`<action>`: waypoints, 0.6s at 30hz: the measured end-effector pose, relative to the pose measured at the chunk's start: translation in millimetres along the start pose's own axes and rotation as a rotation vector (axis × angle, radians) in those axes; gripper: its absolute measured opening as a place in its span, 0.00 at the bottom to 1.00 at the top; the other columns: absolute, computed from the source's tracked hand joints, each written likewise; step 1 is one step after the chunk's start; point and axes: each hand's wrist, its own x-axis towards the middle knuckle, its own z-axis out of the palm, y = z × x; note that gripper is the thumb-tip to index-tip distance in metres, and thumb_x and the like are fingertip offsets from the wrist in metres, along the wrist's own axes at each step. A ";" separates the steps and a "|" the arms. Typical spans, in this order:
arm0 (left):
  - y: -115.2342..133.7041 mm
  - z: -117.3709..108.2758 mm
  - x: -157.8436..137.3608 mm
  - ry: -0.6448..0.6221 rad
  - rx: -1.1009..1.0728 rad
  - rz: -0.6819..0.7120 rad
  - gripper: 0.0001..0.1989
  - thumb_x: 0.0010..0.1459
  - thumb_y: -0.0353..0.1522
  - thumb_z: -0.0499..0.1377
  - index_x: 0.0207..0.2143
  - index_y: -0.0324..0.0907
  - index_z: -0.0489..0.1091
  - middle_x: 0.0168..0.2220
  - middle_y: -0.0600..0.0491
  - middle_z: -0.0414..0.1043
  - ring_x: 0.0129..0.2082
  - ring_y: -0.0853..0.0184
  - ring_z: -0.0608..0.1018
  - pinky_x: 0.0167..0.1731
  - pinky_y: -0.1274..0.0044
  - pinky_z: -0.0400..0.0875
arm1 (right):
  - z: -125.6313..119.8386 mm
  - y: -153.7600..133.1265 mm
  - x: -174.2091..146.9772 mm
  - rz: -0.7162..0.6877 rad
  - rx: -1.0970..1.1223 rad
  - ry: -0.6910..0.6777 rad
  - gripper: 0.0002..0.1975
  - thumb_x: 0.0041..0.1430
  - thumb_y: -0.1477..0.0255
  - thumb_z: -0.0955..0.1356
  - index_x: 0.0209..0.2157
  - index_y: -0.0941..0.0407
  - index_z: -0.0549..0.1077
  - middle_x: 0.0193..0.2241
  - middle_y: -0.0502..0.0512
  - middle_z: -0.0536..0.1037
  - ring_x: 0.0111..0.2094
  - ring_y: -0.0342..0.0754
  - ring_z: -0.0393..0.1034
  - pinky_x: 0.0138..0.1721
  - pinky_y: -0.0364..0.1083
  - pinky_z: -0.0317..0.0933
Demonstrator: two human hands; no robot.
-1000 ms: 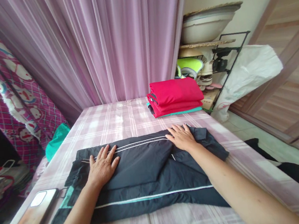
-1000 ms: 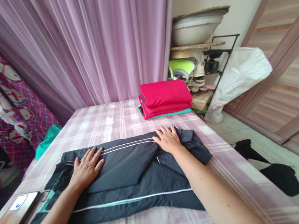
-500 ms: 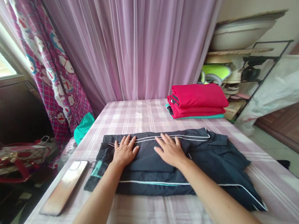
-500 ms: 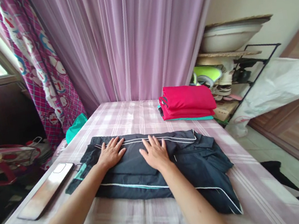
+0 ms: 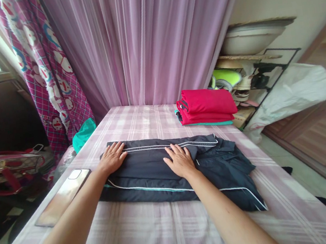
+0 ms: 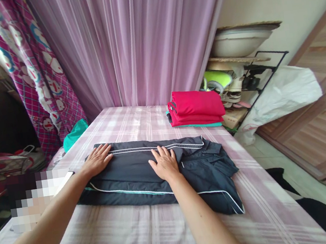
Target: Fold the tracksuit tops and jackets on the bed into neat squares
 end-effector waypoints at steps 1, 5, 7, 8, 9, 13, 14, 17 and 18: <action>-0.9 -0.2 -0.4 0.002 0.002 0.017 0.29 0.66 0.42 0.43 0.66 0.40 0.56 0.68 0.47 0.54 0.69 0.58 0.53 0.67 0.63 0.46 | 0.5 0.2 -0.2 0.000 0.000 0.006 0.29 0.68 0.56 0.56 0.67 0.49 0.57 0.68 0.57 0.54 0.68 0.55 0.44 0.65 0.61 0.38; 3.3 -1.2 -6.3 0.076 0.082 0.090 0.28 0.66 0.41 0.44 0.65 0.41 0.58 0.67 0.48 0.58 0.69 0.59 0.53 0.68 0.61 0.39 | 1.2 1.0 -0.4 0.006 0.010 0.020 0.29 0.67 0.56 0.57 0.66 0.49 0.57 0.68 0.57 0.55 0.68 0.55 0.45 0.65 0.61 0.38; 7.0 -0.5 -9.4 0.140 0.125 0.031 0.29 0.66 0.43 0.44 0.65 0.43 0.59 0.68 0.47 0.56 0.70 0.55 0.50 0.67 0.56 0.34 | 1.1 1.0 -0.6 0.007 0.025 0.029 0.29 0.67 0.56 0.57 0.66 0.49 0.58 0.68 0.57 0.55 0.68 0.55 0.45 0.65 0.61 0.38; 7.8 0.5 -10.1 0.154 0.128 -0.030 0.30 0.65 0.44 0.45 0.66 0.43 0.58 0.69 0.46 0.53 0.70 0.53 0.48 0.67 0.54 0.33 | 1.0 1.0 -0.8 0.005 0.033 0.034 0.29 0.67 0.56 0.57 0.66 0.49 0.58 0.68 0.58 0.56 0.68 0.55 0.46 0.65 0.61 0.38; 7.5 1.9 -10.0 0.149 0.117 -0.096 0.31 0.65 0.46 0.45 0.66 0.43 0.57 0.70 0.45 0.49 0.70 0.51 0.47 0.66 0.53 0.35 | 0.9 1.0 -1.1 0.005 0.039 0.040 0.28 0.67 0.56 0.57 0.66 0.49 0.58 0.68 0.58 0.56 0.68 0.55 0.46 0.65 0.60 0.38; -5.4 9.6 -2.8 0.023 0.024 -0.232 0.35 0.64 0.48 0.44 0.68 0.42 0.52 0.70 0.42 0.46 0.70 0.48 0.49 0.64 0.53 0.48 | -0.2 1.1 -2.8 0.014 0.057 0.040 0.29 0.67 0.57 0.58 0.66 0.50 0.59 0.68 0.58 0.56 0.68 0.54 0.45 0.65 0.59 0.38; -10.6 11.5 -0.7 -0.002 0.012 -0.217 0.33 0.64 0.47 0.44 0.67 0.43 0.54 0.70 0.43 0.49 0.69 0.48 0.51 0.63 0.53 0.50 | -0.6 1.2 -3.4 0.017 0.061 0.037 0.29 0.67 0.56 0.58 0.66 0.50 0.59 0.68 0.58 0.56 0.68 0.54 0.45 0.65 0.59 0.38; -25.3 16.7 0.6 -0.033 0.011 -0.075 0.26 0.64 0.43 0.46 0.61 0.48 0.63 0.67 0.47 0.57 0.68 0.51 0.55 0.63 0.54 0.52 | -1.4 1.5 -5.3 0.029 0.077 0.043 0.29 0.67 0.57 0.58 0.66 0.50 0.59 0.68 0.59 0.55 0.68 0.54 0.46 0.65 0.59 0.38; -28.7 18.3 -1.4 -0.010 0.013 -0.023 0.23 0.64 0.41 0.47 0.59 0.49 0.67 0.66 0.48 0.59 0.68 0.52 0.55 0.63 0.56 0.52 | -1.4 1.8 -5.9 0.032 0.081 0.046 0.29 0.67 0.57 0.58 0.66 0.51 0.59 0.68 0.59 0.56 0.68 0.54 0.46 0.65 0.59 0.38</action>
